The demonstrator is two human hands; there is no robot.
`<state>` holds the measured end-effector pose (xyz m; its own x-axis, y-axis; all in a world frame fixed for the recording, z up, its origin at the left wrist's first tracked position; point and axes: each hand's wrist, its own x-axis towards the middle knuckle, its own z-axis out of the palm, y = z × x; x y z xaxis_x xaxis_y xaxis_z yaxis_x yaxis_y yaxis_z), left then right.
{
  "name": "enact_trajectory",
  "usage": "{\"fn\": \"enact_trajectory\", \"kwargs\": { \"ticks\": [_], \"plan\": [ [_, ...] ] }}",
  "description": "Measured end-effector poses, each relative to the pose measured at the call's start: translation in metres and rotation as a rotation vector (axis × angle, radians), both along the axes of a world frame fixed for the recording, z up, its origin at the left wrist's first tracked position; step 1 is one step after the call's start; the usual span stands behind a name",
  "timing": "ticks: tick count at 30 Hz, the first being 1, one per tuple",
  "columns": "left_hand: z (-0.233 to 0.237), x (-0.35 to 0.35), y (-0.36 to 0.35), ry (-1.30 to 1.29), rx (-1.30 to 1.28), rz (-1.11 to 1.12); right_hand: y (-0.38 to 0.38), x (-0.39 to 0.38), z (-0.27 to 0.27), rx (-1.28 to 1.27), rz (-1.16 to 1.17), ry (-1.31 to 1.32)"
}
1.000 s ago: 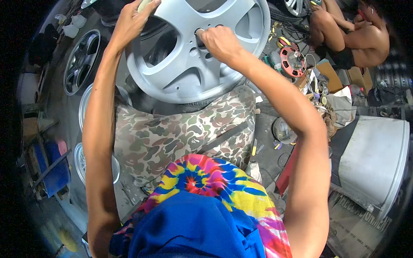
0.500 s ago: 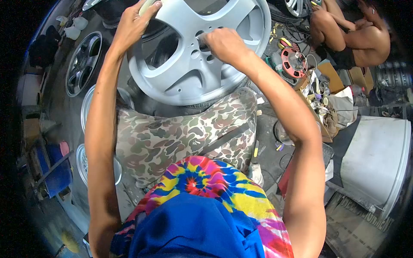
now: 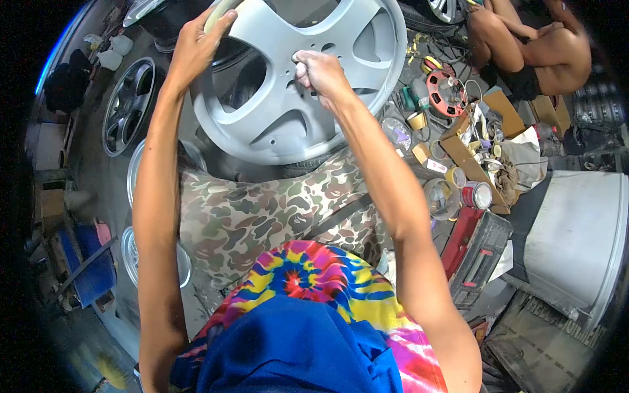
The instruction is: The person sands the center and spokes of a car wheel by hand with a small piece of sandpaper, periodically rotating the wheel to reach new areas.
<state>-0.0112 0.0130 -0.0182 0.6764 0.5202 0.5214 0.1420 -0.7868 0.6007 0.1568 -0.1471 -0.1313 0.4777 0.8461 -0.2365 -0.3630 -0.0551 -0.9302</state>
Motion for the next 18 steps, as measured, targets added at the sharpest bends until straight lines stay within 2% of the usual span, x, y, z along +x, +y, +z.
{"fn": "enact_trajectory", "kwargs": {
  "ticks": [1, 2, 4, 5, 8, 9, 10, 12, 14, 16, 18],
  "plan": [
    [0.000, 0.000, 0.002, -0.001, 0.000, 0.004, -0.005, -0.004, -0.003, 0.099, -0.032, 0.232],
    [0.001, -0.001, 0.005, 0.040, -0.013, 0.002, -0.004, -0.005, -0.005, 0.094, -0.026, 0.235],
    [0.000, -0.004, 0.002, 0.096, -0.031, -0.004, -0.007, -0.011, -0.007, 0.186, -0.169, 0.468],
    [0.002, -0.003, 0.000, 0.099, -0.052, 0.023, -0.006, -0.013, -0.006, 0.190, -0.176, 0.470],
    [0.001, -0.001, 0.001, 0.027, -0.066, 0.014, 0.002, -0.031, 0.006, -0.024, -0.204, -0.424],
    [0.001, -0.002, 0.003, 0.058, -0.060, 0.034, -0.001, -0.031, 0.001, -0.068, -0.206, -0.997],
    [0.000, -0.002, 0.004, 0.090, -0.054, 0.053, -0.006, -0.028, -0.005, -0.067, -0.205, -0.999],
    [-0.002, -0.002, 0.006, 0.087, -0.062, 0.040, -0.022, -0.015, -0.015, -0.125, -0.019, -1.666],
    [-0.002, -0.001, 0.004, 0.086, -0.071, 0.027, -0.031, 0.007, -0.007, -0.080, 0.040, -1.727],
    [0.003, 0.001, -0.004, 0.051, -0.048, 0.042, -0.025, 0.023, 0.014, -0.073, 0.207, -1.939],
    [0.005, -0.001, -0.004, 0.073, -0.035, 0.045, -0.013, 0.020, 0.007, -0.030, 0.142, -1.990]
  ]
}}
